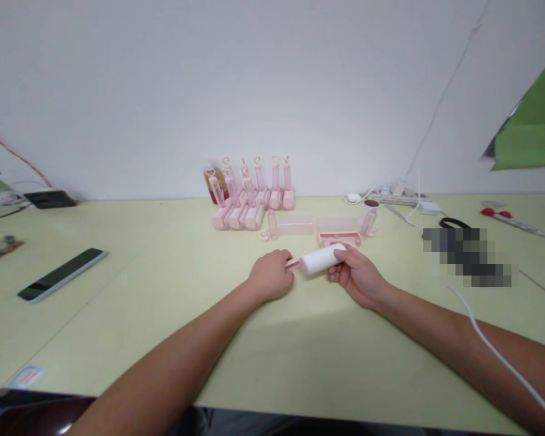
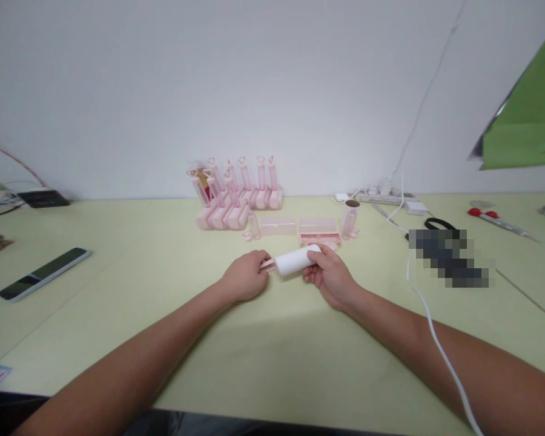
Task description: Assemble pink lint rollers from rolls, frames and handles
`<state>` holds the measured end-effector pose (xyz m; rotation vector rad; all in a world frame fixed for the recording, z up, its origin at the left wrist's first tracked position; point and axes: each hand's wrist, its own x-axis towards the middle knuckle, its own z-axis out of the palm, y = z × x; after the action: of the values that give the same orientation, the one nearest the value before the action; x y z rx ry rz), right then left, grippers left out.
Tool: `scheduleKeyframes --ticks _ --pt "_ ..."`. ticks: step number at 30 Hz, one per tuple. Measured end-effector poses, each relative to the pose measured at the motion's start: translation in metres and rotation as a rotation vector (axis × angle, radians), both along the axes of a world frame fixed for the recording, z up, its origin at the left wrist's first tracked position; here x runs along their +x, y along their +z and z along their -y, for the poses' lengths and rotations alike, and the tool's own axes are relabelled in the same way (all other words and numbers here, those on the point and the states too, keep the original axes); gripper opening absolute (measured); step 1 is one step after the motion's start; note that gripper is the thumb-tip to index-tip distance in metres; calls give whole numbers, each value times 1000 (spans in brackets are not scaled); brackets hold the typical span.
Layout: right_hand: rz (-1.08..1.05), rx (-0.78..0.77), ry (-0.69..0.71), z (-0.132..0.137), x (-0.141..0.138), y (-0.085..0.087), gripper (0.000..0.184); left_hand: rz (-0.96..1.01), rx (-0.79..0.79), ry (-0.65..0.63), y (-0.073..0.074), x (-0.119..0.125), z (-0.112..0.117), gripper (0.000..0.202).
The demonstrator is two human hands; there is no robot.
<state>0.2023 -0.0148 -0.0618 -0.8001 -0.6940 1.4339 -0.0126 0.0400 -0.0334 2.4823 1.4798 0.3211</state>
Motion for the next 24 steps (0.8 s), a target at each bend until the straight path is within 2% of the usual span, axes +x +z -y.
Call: scheduleKeyframes --ticks 6,10,13,16,24 --pt "21 28 -29 1 0 -1 23 64 -57 82 2 -1 -2 17" --pt "25 38 -47 3 0 -1 25 171 -98 102 2 -2 -3 28" --pt "32 43 -48 4 -1 -1 27 420 -145 42 0 2 0 46" --pt "54 42 -36 5 -3 1 29 637 -189 -21 -2 7 7 50" --pt "131 31 -67 6 -5 -1 36 753 -336 -103 -1 14 19 45"
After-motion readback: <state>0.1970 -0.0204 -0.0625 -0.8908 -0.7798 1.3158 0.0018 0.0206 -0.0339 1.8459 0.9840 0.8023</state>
